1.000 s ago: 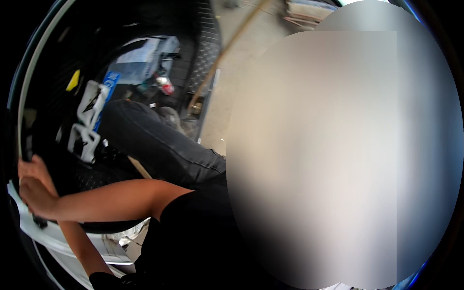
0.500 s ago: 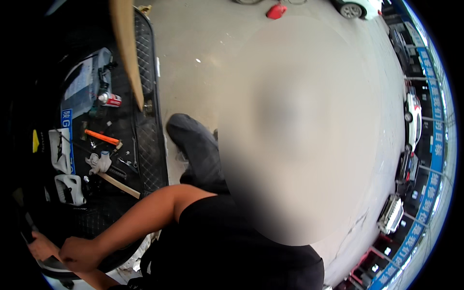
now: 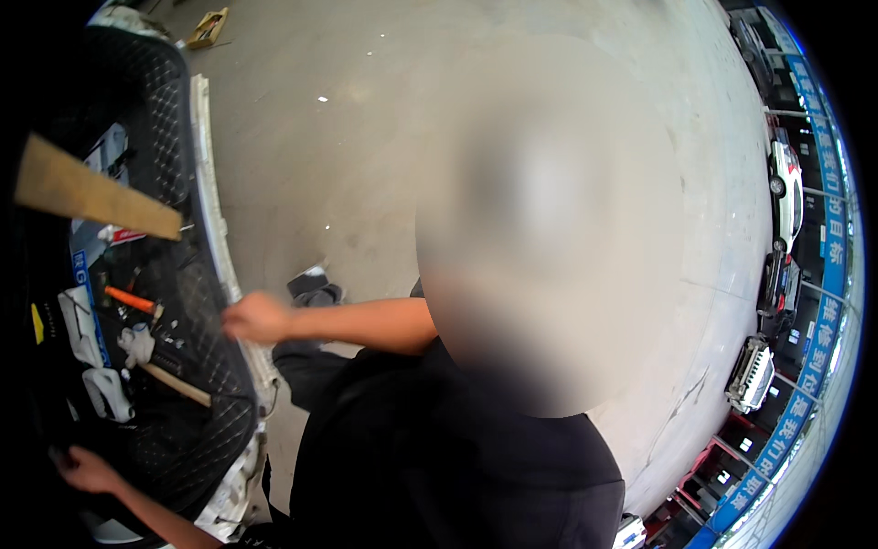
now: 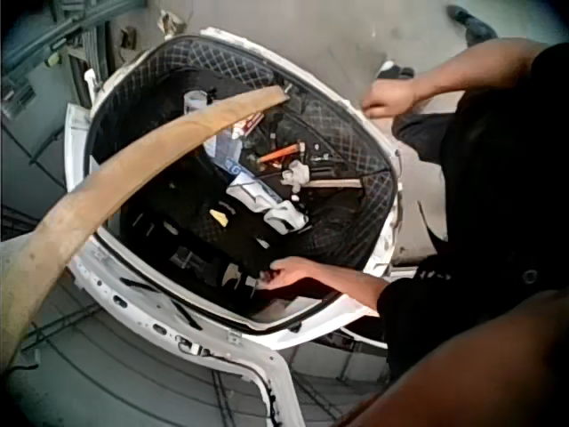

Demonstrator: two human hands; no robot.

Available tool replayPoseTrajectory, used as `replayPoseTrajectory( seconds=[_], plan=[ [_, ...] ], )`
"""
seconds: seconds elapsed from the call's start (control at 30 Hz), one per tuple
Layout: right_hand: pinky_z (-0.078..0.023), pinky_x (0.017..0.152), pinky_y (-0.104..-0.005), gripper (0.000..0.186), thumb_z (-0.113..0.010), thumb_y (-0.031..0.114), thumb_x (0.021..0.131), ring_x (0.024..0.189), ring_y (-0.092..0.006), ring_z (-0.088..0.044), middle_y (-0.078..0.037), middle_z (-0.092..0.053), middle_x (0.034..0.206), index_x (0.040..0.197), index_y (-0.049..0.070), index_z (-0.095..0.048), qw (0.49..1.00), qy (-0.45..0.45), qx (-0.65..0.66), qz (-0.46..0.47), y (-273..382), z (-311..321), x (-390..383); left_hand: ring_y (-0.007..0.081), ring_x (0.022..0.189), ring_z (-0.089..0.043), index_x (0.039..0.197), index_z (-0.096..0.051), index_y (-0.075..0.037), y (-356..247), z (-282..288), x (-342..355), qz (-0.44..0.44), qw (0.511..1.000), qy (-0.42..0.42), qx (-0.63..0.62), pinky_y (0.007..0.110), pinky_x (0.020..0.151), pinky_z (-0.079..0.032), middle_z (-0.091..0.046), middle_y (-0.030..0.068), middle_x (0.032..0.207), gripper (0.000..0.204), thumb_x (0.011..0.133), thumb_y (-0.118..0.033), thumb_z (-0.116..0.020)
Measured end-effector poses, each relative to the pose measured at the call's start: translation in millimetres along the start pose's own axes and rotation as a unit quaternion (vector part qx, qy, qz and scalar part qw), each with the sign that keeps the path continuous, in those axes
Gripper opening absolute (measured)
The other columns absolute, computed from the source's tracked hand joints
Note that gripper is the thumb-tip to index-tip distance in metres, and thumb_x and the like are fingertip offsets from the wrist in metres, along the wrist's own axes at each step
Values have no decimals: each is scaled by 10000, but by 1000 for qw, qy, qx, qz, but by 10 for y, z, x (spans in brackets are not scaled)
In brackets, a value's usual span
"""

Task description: The person installs a rubber weather seal around the trunk opening of a white car. They press the seal into place along the top and sides of the trunk frame, adjusting it to fit the contours of the opening.

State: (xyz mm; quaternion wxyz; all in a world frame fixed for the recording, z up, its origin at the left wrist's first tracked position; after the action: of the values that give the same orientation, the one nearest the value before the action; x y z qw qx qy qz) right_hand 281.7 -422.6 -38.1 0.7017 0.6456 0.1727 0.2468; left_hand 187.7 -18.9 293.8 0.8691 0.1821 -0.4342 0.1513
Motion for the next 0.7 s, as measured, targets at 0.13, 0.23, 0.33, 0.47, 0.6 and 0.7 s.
replayPoseTrajectory(
  seconds=[0.13,0.23,0.33,0.47,0.6,0.7],
  plan=[
    [-487,762,-435,283,-555,253,782,834,-380,-607,-223,-629,881,917,27,-658,918,-143,-60,-366,-2729,1949,-1868,266,946,-553,1029,-536,7,-2717,-619,-2284,71,909,272,-308,357,874,-433,-564,144,997,217,813,-10,-518],
    [-477,811,-429,301,-546,251,778,908,-371,-599,-222,-630,937,938,25,-664,779,-231,-172,-557,-4224,3282,-4073,279,905,-539,1089,-528,7,-4443,-854,-4189,46,860,431,-269,367,869,-420,-557,152,963,326,766,-31,-544],
    [-466,860,-422,321,-536,249,774,982,-363,-590,-222,-631,992,960,23,-669,615,-269,-178,-719,-4728,3663,-6381,253,819,-539,1108,-530,21,-5550,-599,-5096,-1,770,544,-334,374,792,-436,-562,122,899,343,775,-58,-558],
    [-484,829,-411,313,-551,233,763,957,-341,-613,-205,-649,981,961,22,-669,518,-430,-120,-730,-4717,3515,-7972,266,779,-530,1056,-544,2,-6340,-100,-5445,-71,695,625,-349,390,725,-439,-545,118,816,305,758,-62,-566],
    [-496,561,-379,215,-601,185,758,670,-259,-611,-130,-638,772,902,29,-634,443,-618,53,-648,-5431,3214,-8416,307,784,-534,1001,-558,-19,-7053,30,-6216,-256,609,637,-397,419,746,-421,-548,121,785,265,746,-89,-583],
    [-455,463,-348,187,-631,164,755,578,-208,-563,-86,-600,698,891,39,-605,448,-658,109,-596,-6898,2877,-8592,300,753,-523,967,-561,-26,-7574,-636,-6894,-295,643,582,-401,410,719,-413,-537,104,749,230,749,-94,-591]
  ],
)
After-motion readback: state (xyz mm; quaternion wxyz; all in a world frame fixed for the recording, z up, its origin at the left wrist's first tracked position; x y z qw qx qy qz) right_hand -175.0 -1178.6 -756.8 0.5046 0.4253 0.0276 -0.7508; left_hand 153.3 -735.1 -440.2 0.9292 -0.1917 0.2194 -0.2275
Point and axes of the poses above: each hand's wrist, its own x-axis towards the middle knuckle, its own z-axis out of the back of the hand, y = z × x, the point moved 9 cm from there along x, towards the middle knuckle
